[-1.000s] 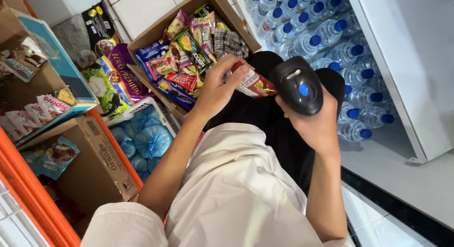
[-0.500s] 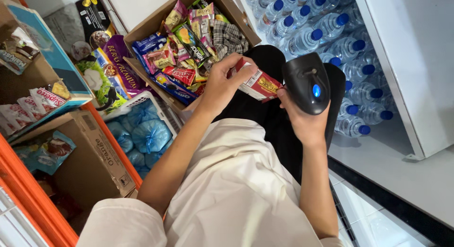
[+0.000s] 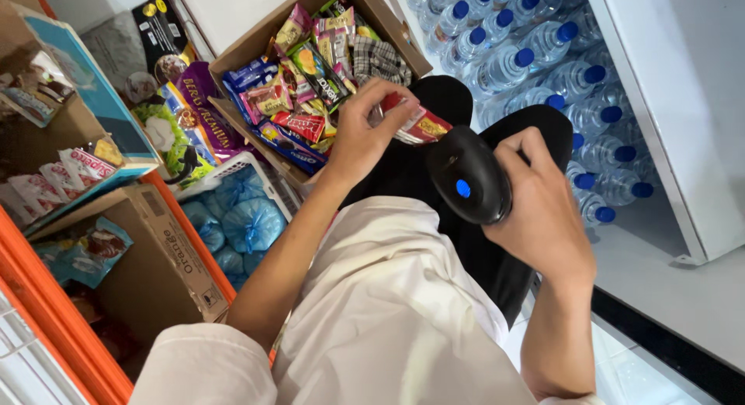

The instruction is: The person takes packaged snacks from a cardboard box, scans their barcodes with a handheld barcode scanner, and places them into display boxes on the shelves.

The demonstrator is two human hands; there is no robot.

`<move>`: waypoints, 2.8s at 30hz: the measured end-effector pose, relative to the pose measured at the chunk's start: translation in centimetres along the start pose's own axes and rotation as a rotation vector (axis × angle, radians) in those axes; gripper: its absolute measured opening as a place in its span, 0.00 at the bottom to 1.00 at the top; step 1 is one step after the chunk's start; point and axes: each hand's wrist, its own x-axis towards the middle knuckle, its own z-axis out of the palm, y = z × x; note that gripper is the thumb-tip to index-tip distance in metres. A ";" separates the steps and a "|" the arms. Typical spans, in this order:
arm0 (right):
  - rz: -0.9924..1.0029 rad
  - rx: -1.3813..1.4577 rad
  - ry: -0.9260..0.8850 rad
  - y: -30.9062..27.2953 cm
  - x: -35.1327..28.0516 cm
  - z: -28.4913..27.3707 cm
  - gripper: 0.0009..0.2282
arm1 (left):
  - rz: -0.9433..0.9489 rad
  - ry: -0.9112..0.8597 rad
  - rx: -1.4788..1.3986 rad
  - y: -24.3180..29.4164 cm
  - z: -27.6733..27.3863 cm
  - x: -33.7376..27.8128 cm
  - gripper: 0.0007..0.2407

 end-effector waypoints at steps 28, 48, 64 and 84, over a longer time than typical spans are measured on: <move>0.686 1.854 0.089 11.4 1.3 12.6 0.19 | 0.175 -0.174 0.024 1.6 2.4 -2.1 0.04; -0.013 1.186 1.250 8.4 -3.9 -12.8 0.26 | 0.816 -0.547 0.014 22.9 20.9 9.2 0.20; 0.177 1.355 1.353 11.2 -10.9 -14.9 0.14 | 1.047 -0.291 0.162 30.5 40.7 17.0 0.17; 0.242 1.294 1.273 12.2 -10.5 -13.1 0.12 | 0.853 -0.416 0.716 32.3 47.1 21.2 0.25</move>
